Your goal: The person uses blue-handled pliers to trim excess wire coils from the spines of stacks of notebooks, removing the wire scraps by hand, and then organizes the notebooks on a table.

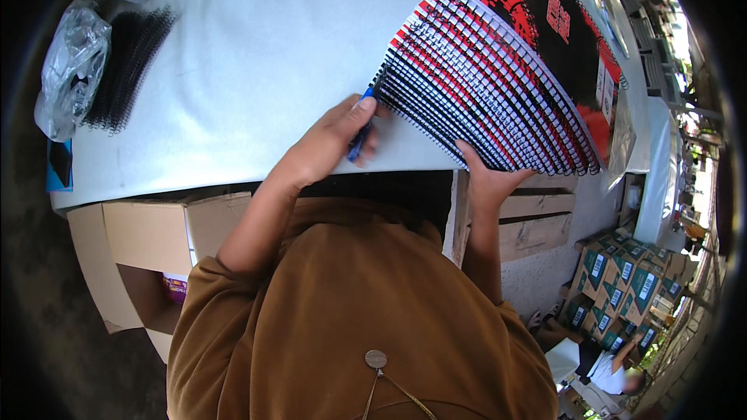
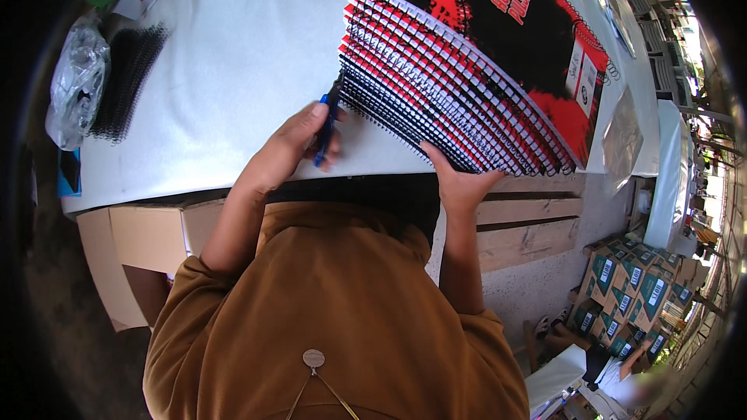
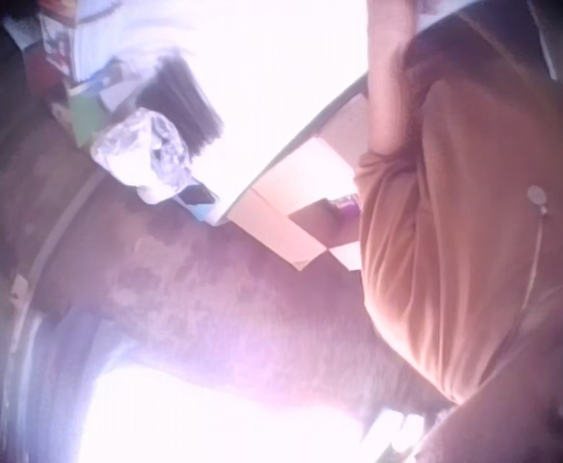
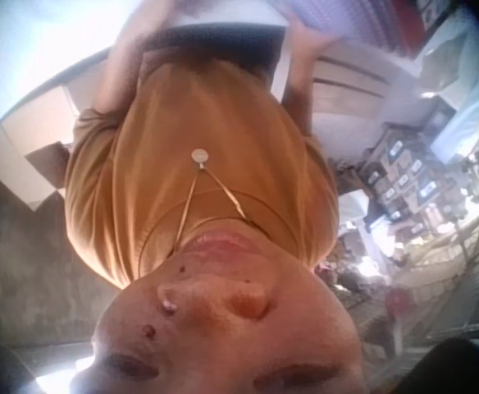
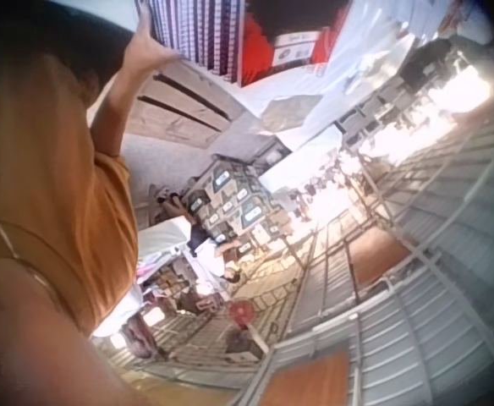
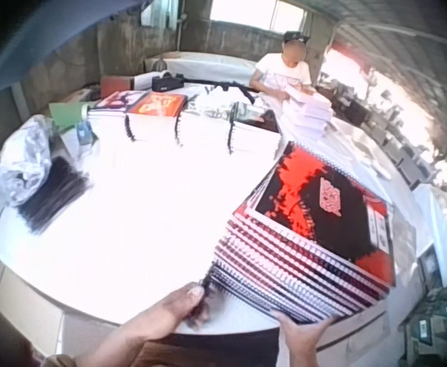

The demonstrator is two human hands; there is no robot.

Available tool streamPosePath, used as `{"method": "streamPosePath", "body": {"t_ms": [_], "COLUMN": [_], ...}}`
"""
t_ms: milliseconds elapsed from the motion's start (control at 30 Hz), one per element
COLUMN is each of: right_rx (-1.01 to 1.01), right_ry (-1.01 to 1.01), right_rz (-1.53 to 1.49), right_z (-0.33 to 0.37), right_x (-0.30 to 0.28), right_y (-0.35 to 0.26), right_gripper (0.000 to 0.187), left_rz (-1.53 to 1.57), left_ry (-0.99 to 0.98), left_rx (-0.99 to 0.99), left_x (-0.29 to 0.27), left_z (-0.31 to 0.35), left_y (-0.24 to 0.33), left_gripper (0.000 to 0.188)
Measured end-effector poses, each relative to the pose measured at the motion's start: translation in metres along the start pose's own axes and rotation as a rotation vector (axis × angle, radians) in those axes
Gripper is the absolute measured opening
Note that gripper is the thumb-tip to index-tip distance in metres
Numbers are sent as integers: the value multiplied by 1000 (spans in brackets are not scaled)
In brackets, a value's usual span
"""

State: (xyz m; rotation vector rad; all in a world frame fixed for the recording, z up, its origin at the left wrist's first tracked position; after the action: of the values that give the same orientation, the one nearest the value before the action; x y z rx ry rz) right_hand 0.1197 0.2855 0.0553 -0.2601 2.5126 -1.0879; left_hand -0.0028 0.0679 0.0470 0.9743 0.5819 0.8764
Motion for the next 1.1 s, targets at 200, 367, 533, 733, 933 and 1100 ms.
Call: {"method": "streamPosePath", "body": {"t_ms": [200,367,533,733,933,1100], "right_rx": [-62,-96,-258,-243,-214,-466], "right_ry": [6,-3,-5,17,15,-27], "right_rz": [12,11,-15,4,-16,-36], "right_z": [-2,0,2,3,11,16], "right_x": [1,1,2,2,1,6], "right_y": [0,3,4,6,24,14], "right_gripper": [112,116,123,125,127,135], "left_rz": [951,-25,177,905,-588,616], "left_ry": [-429,58,30,-373,276,-160], "left_rx": [-325,-47,-122,-380,92,-339], "left_x": [14,5,7,16,2,13], "left_z": [3,6,2,5,5,4], "left_y": [-11,-1,-13,-18,-2,-27], "left_gripper": [59,51,53,53,53,55]}}
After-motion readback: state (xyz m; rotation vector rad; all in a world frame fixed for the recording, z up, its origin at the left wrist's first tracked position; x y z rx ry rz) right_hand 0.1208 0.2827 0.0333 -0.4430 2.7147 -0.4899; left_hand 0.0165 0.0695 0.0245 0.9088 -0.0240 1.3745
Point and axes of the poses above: each hand's wrist, its own z-axis away from the middle knuckle, its own x-axis out of the palm, y = z × x, the point moved 5 cm from there along -z, towards the middle knuckle, and after that the axes turned 14 degrees about y, right-handed, at the moved point
